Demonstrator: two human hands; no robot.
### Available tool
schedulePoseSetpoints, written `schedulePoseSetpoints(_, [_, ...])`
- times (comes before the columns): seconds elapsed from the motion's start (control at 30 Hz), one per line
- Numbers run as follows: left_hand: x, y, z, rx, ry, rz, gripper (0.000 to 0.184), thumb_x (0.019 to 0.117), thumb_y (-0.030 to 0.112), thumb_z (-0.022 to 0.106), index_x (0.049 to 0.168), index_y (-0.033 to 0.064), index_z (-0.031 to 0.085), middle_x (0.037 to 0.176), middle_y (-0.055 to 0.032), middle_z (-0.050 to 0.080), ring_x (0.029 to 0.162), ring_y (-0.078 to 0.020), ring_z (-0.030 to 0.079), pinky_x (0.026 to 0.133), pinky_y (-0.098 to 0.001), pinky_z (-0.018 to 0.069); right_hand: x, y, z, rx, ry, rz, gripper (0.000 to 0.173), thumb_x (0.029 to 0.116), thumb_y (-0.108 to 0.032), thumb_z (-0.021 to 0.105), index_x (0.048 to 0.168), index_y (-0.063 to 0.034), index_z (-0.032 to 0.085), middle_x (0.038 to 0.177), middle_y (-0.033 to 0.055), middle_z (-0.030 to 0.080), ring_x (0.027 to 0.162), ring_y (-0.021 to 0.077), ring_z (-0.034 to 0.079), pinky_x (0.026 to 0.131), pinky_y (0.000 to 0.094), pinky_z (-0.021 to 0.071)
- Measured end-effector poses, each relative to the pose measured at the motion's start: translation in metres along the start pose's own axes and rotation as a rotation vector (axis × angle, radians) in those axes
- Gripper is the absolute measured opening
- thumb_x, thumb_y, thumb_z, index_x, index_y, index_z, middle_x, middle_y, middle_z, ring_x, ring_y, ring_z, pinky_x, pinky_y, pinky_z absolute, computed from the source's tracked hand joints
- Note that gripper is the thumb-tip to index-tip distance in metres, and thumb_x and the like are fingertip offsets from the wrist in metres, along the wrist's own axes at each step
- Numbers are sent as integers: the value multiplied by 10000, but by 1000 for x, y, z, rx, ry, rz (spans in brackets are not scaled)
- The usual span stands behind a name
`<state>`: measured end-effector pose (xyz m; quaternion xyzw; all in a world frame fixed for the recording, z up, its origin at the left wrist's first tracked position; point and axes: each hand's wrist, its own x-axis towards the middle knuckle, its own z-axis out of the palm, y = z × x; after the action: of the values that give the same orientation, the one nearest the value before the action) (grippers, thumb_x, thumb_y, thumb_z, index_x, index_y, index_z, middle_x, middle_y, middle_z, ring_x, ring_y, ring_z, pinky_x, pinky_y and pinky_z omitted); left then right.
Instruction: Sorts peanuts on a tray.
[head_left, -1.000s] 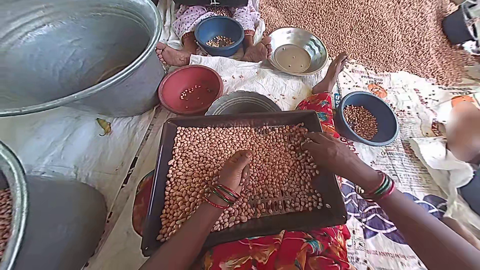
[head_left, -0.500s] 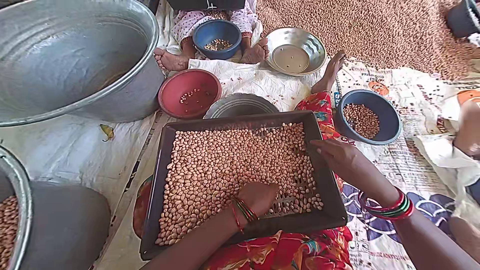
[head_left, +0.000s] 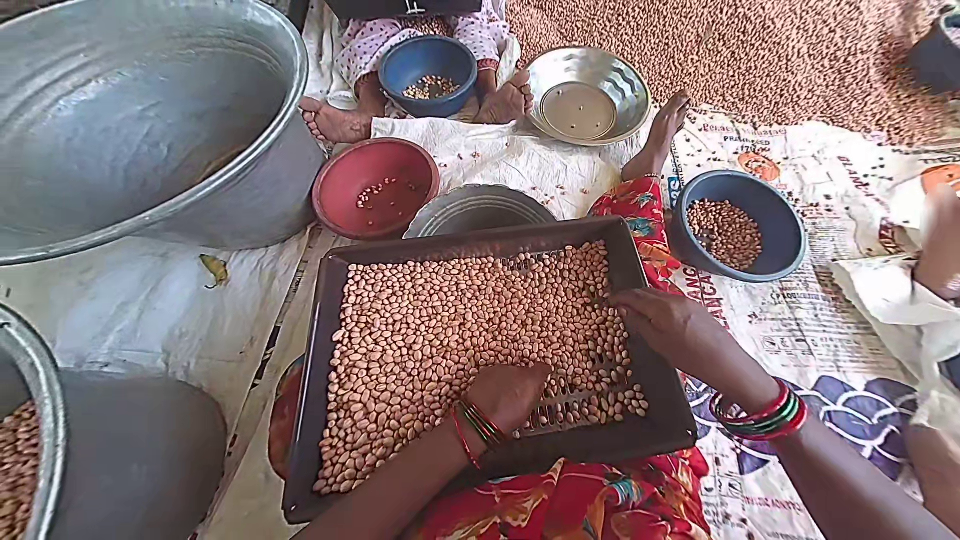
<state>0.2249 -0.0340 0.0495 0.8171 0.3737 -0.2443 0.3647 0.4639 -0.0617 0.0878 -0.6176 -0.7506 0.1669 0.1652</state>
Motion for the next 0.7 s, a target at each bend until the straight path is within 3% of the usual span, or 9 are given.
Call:
schedulePoseSetpoints(0.07, [1, 1, 3, 32, 17, 8, 400, 1124, 224, 367, 1453, 61, 525, 1116, -270, 707, 1052, -477, 689, 870, -623, 522, -1, 3, -4, -11, 26, 15, 265, 1030, -65, 511, 1124, 12, 746, 1052, 221, 747, 930, 412, 736, 783, 587, 565])
schedulePoseSetpoints(0.2, [-2, 1, 16, 110, 169, 71, 328, 1096, 140, 385, 1220, -37, 633, 1020, -269, 714, 964, -465, 717, 746, -595, 558, -1, 9, -12, -30, 46, 63, 265, 1035, -79, 516, 1127, 11, 747, 1054, 219, 747, 941, 407, 734, 806, 594, 556])
schedulePoseSetpoints(0.37, [-7, 18, 11, 118, 136, -56, 316, 1091, 92, 370, 1265, -52, 591, 1058, -272, 705, 1010, -463, 708, 784, -581, 559, 16, 18, -9, -93, 29, 101, 232, 1038, -54, 532, 1109, 31, 736, 986, 244, 729, 905, 445, 716, 775, 621, 536])
schedulePoseSetpoints(0.5, [-5, 11, 28, 160, 352, -15, 276, 1056, 72, 438, 1140, -61, 665, 916, -254, 723, 875, -444, 738, 680, -547, 577, 37, 23, 10, -237, 31, -37, 189, 982, 21, 560, 1030, 56, 740, 898, 246, 718, 877, 451, 713, 811, 605, 533])
schedulePoseSetpoints(0.57, [-5, 8, 24, 130, 300, -30, 293, 1077, 99, 416, 1194, -45, 643, 970, -259, 720, 926, -454, 727, 726, -566, 570, 49, 21, 13, -250, 79, -43, 181, 962, 49, 571, 1025, 67, 740, 874, 246, 709, 852, 448, 711, 803, 598, 537])
schedulePoseSetpoints(0.63, [-5, 4, 14, 66, 234, -71, 332, 1101, 147, 372, 1246, -41, 603, 1010, -270, 717, 966, -466, 721, 776, -585, 562, 62, 19, 10, -207, 83, 2, 193, 977, 51, 562, 1079, 77, 724, 966, 264, 716, 924, 460, 709, 820, 605, 537])
schedulePoseSetpoints(0.7, [-7, -1, -3, -175, 188, -97, 396, 1128, 218, 340, 1340, -35, 558, 1113, -278, 693, 1057, -450, 688, 908, -592, 519, 75, 19, 15, -180, 77, 33, 215, 1005, 30, 537, 1129, 77, 707, 1051, 273, 713, 998, 468, 697, 860, 605, 532])
